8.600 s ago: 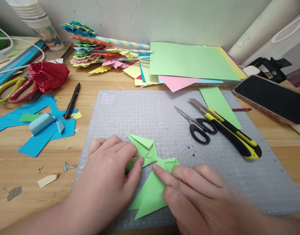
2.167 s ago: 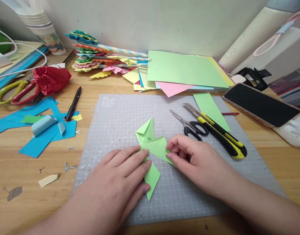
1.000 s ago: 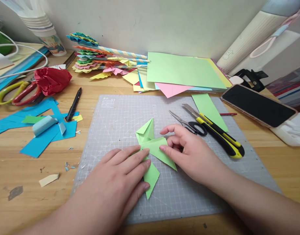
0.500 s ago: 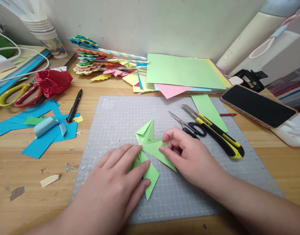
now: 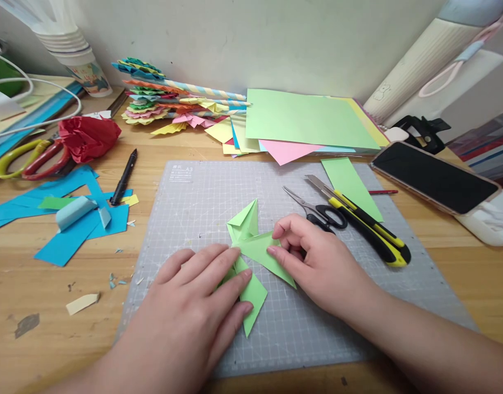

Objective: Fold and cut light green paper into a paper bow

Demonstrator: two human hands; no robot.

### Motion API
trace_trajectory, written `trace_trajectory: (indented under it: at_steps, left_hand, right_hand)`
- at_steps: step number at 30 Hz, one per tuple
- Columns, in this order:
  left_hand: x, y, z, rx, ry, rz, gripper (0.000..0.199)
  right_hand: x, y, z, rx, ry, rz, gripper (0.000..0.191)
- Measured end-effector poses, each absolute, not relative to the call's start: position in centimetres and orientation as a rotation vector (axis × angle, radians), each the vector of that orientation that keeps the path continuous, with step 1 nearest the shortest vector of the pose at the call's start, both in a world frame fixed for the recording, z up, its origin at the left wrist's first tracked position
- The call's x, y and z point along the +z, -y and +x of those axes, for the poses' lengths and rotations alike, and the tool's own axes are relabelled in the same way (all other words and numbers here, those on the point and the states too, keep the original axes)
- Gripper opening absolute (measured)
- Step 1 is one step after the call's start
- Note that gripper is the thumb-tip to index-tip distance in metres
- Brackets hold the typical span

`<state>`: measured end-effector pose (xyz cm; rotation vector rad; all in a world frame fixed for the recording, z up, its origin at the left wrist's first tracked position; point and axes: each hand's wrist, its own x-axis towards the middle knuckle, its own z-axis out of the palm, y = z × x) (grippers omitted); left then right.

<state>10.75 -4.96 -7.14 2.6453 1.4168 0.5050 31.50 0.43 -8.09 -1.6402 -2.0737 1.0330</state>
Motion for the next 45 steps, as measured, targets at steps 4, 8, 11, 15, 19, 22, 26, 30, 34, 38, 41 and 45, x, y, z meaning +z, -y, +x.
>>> trace_trajectory:
  at_steps: [4,8,11,15,19,22,26,30,34,38,41,45]
  left_hand:
    - [-7.0,4.9,10.7,0.441,-1.399,2.704,0.026]
    - [-6.7,4.7,10.8,0.378,-1.333,2.779,0.030]
    - [-6.6,4.4,10.8,0.338,-1.323,2.764,0.030]
    - [-6.6,4.0,10.4,0.345,-1.317,2.656,0.027]
    - [-6.7,3.8,10.3,0.396,-1.320,2.588,0.024]
    - [-6.8,3.7,10.3,0.422,-1.351,2.522,0.023]
    - [-7.1,3.5,10.2,0.435,-1.337,2.408,0.024]
    - [-7.3,3.3,10.0,0.492,-1.283,2.375,0.026]
    - [-6.9,4.2,10.2,0.461,-1.309,2.423,0.026]
    - [-6.0,5.2,10.2,0.342,-1.333,2.474,0.025]
    - [-5.8,4.7,10.2,0.308,-1.333,2.437,0.025]
    - [-6.2,2.9,10.5,0.325,-1.413,2.325,0.018]
  right_hand:
    - [-8.0,-0.4,31.5,1.035,2.077,-1.635,0.007]
    - [-8.3,-0.4,31.5,1.051,2.055,-1.611,0.006]
    - [-8.2,-0.4,32.1,1.130,2.035,-1.549,0.003]
    - [-7.6,-0.5,33.5,1.289,2.089,-1.380,0.029]
    - [-7.4,-0.9,34.6,1.130,2.336,-1.145,0.037]
    - [-7.9,-1.1,34.5,0.834,2.513,-0.964,0.035]
    - [-8.5,-1.0,33.9,0.377,2.565,-0.948,0.029]
    - [-8.9,-0.8,33.4,0.184,2.594,-0.783,0.026]
    - [-8.8,-0.2,33.1,0.197,2.641,-0.710,0.022]
    - [-8.9,0.2,32.5,0.274,2.656,-0.812,0.023]
    - [-9.1,0.1,31.9,0.350,2.608,-0.867,0.023]
    - [-8.9,-0.1,31.6,0.506,2.522,-0.921,0.019]
